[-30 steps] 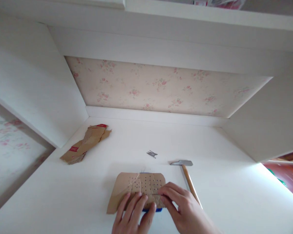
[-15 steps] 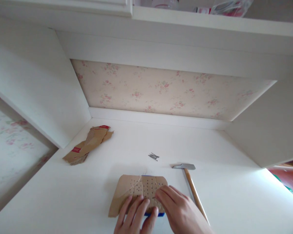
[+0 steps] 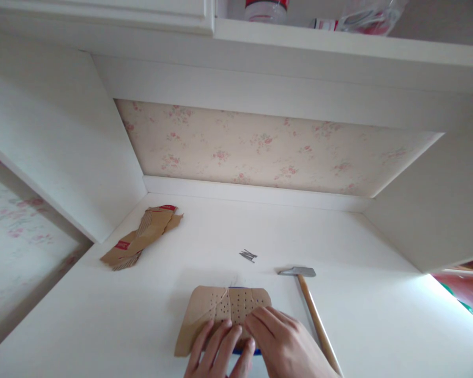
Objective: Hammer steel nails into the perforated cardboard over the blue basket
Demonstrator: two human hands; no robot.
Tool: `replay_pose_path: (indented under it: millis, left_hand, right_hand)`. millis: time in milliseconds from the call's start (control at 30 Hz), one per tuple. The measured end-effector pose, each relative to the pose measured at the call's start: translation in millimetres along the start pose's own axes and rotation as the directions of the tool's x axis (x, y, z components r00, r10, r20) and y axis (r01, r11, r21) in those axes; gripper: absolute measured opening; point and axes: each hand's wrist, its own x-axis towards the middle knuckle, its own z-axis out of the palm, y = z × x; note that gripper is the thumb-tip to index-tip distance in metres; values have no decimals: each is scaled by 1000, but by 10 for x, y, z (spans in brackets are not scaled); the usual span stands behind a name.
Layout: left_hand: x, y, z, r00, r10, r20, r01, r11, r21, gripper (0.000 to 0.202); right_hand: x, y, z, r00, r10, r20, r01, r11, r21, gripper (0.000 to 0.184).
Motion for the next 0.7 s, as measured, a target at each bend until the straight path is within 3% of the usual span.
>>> replay_pose_path:
  millis: [67,133,267,400,700]
  left_hand:
    - [67,-48,-29,1000,15,11,-15,999,-43,21]
    - [161,-102,-68,997,6,79,1,996,-87,22]
    - [330,-173,-102,958,-44,284,87,986,-139,18]
    - [384,-180,-49,953,-75,294,127,979,-160,26]
    - [393,-149,10,922,-107,371,168,976,-136,38]
  right_hand:
    - [19,16,-14,998,20,59,-24,997,80,17]
    - [39,32,-30,988,104,112,-128,963,237,21]
    - [75,50,-33,947,278,161,-321,796,514,22]
    - [67,68,5,916,374,144,-381,701,603,17]
    - [69,76,68,885,452,113,-396,601,694,21]
